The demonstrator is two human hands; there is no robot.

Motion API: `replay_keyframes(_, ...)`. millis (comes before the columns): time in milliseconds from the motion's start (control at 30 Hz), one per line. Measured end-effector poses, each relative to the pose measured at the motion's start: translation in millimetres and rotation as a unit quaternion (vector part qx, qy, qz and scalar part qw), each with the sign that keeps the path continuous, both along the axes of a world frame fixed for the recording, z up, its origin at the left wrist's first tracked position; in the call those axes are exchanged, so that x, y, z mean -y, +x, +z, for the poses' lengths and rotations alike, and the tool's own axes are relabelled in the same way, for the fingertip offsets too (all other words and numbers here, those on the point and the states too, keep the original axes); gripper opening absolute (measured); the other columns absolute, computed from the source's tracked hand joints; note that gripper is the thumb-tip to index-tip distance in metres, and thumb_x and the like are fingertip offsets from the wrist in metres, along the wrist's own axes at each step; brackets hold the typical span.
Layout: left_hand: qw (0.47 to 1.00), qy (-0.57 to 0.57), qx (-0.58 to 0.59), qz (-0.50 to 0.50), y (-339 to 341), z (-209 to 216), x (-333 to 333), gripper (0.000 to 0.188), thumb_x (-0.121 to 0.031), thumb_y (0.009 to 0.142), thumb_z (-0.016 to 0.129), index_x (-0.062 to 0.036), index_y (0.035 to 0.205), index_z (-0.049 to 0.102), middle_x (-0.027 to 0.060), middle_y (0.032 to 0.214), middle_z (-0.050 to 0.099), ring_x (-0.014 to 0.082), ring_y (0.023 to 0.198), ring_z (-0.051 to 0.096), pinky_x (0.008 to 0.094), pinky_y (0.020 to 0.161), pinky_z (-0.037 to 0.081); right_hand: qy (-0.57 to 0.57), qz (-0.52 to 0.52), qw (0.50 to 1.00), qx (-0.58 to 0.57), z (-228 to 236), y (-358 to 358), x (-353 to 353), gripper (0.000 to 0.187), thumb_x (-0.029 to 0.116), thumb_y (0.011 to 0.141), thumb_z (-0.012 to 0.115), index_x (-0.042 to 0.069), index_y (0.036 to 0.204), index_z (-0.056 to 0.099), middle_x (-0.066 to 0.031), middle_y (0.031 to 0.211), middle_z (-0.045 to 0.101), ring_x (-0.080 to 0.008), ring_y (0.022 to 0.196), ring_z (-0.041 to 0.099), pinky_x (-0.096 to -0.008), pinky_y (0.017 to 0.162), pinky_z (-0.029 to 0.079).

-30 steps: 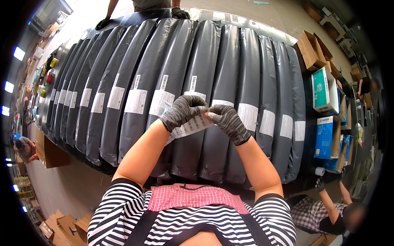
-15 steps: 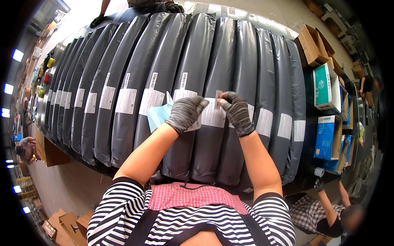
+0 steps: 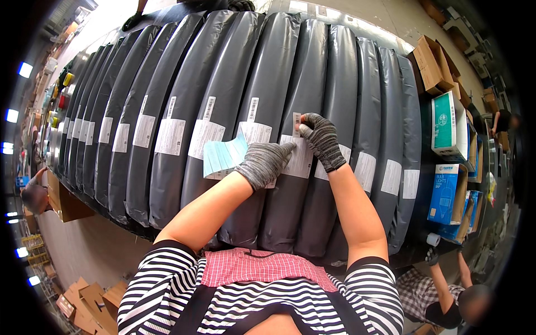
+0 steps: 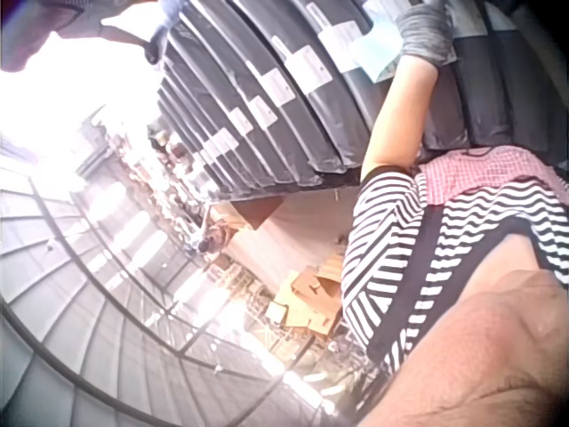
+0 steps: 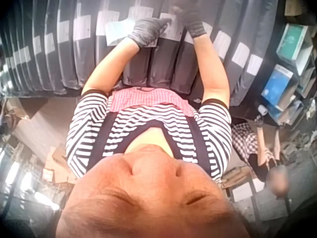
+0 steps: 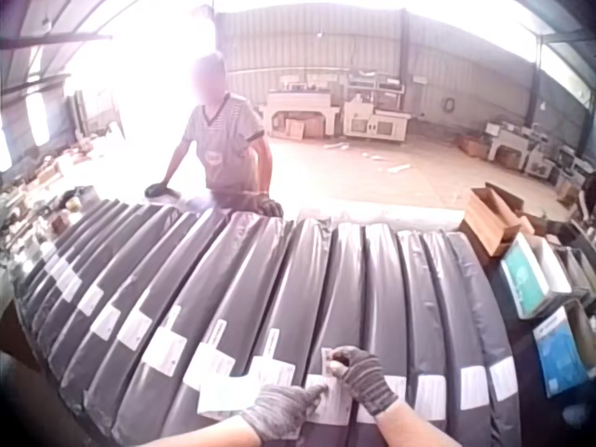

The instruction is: The person applies labels to long rolls, places the rolls into large cardboard boxes, and then slides each roll into a plastic sleeve before returning them to the table.

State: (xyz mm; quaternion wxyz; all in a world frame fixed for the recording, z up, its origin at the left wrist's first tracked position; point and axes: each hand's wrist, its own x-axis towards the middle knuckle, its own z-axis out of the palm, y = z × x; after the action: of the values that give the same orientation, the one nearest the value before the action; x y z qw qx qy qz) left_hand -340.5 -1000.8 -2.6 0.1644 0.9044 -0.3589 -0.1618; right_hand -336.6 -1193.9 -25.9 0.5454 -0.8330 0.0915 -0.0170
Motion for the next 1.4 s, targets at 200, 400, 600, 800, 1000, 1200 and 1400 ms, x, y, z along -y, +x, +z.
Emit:
replay_keyframes(200,0.999,0.033,-0.024,0.015,-1.6,13.0,9.5,0.044,-0.025,0.098,0.047,-0.0137,0.141,0.048,0.0143,0.075,0.068,0.0324,0.068,0.067,0.0460,0.064,0.050,0.008,-0.007,1.000,-0.005,-1.0,-2.0,1.1,0.024,0.015,0.083,0.074,0.002,0.103,0.069,-0.0103,0.091,0.072,-0.0175,0.084,0.068,-0.0315,0.079,0.054)
replay_keyframes(400,0.997,0.078,-0.028,0.003,1.2,13.7,12.4,0.055,-0.018,0.094,0.049,-0.0120,0.148,0.037,0.0126,0.081,0.071,0.0292,0.071,0.069,0.0445,0.064,0.051,-0.214,0.013,0.973,0.090,7.3,10.8,2.7,0.049,0.022,0.078,0.079,0.004,0.119,0.060,-0.0130,0.098,0.069,-0.0278,0.104,0.061,-0.0384,0.092,0.050)
replay_keyframes(600,0.998,0.056,-0.036,0.010,0.9,28.2,13.1,0.047,-0.022,0.098,0.048,-0.0123,0.144,0.046,0.0159,0.083,0.070,0.0328,0.074,0.068,0.0451,0.070,0.051,-0.198,-0.114,0.973,-0.010,-1.7,55.9,21.3,0.040,0.023,0.088,0.071,0.001,0.118,0.057,-0.0132,0.084,0.066,-0.0277,0.077,0.066,-0.0373,0.082,0.055)
replay_keyframes(800,0.948,-0.269,-0.098,0.142,-17.9,45.9,-29.2,0.031,-0.017,0.099,0.056,-0.0052,0.127,0.062,0.0148,0.101,0.071,0.0231,0.092,0.069,0.0350,0.083,0.054,0.254,0.063,0.960,-0.097,38.5,-29.3,-5.6,0.038,0.041,0.090,0.070,0.004,0.100,0.066,-0.0051,0.087,0.066,-0.0134,0.078,0.063,-0.0280,0.067,0.053)
replay_keyframes(1000,0.914,-0.338,-0.187,0.123,-42.7,73.2,-27.9,0.029,-0.021,0.099,0.058,-0.0024,0.121,0.065,0.0124,0.104,0.070,0.0186,0.096,0.067,0.0322,0.088,0.052,0.194,0.123,0.960,-0.160,84.7,-123.6,-40.4,0.033,0.028,0.086,0.075,0.002,0.106,0.071,-0.0033,0.093,0.070,-0.0123,0.086,0.063,-0.0290,0.079,0.052)
replay_keyframes(1200,0.895,-0.286,-0.338,0.052,-63.1,76.4,-29.9,0.022,-0.024,0.090,0.071,-0.0027,0.094,0.072,0.0080,0.084,0.071,0.0143,0.080,0.065,0.0322,0.078,0.053,0.084,0.054,0.993,-0.066,97.1,-171.7,-42.8,0.028,0.022,0.089,0.069,-0.002,0.103,0.070,-0.0098,0.081,0.070,-0.0126,0.076,0.063,-0.0302,0.072,0.052)
replay_keyframes(1400,0.969,-0.209,-0.112,0.063,-78.1,81.0,-4.8,0.031,-0.032,0.087,0.071,-0.0019,0.083,0.070,0.0152,0.074,0.066,0.0264,0.073,0.065,0.0396,0.070,0.051,0.043,0.017,0.999,-0.016,83.2,-182.4,-17.3,0.022,0.018,0.089,0.068,-0.001,0.100,0.071,-0.0131,0.082,0.072,-0.0155,0.074,0.066,-0.0305,0.072,0.053)
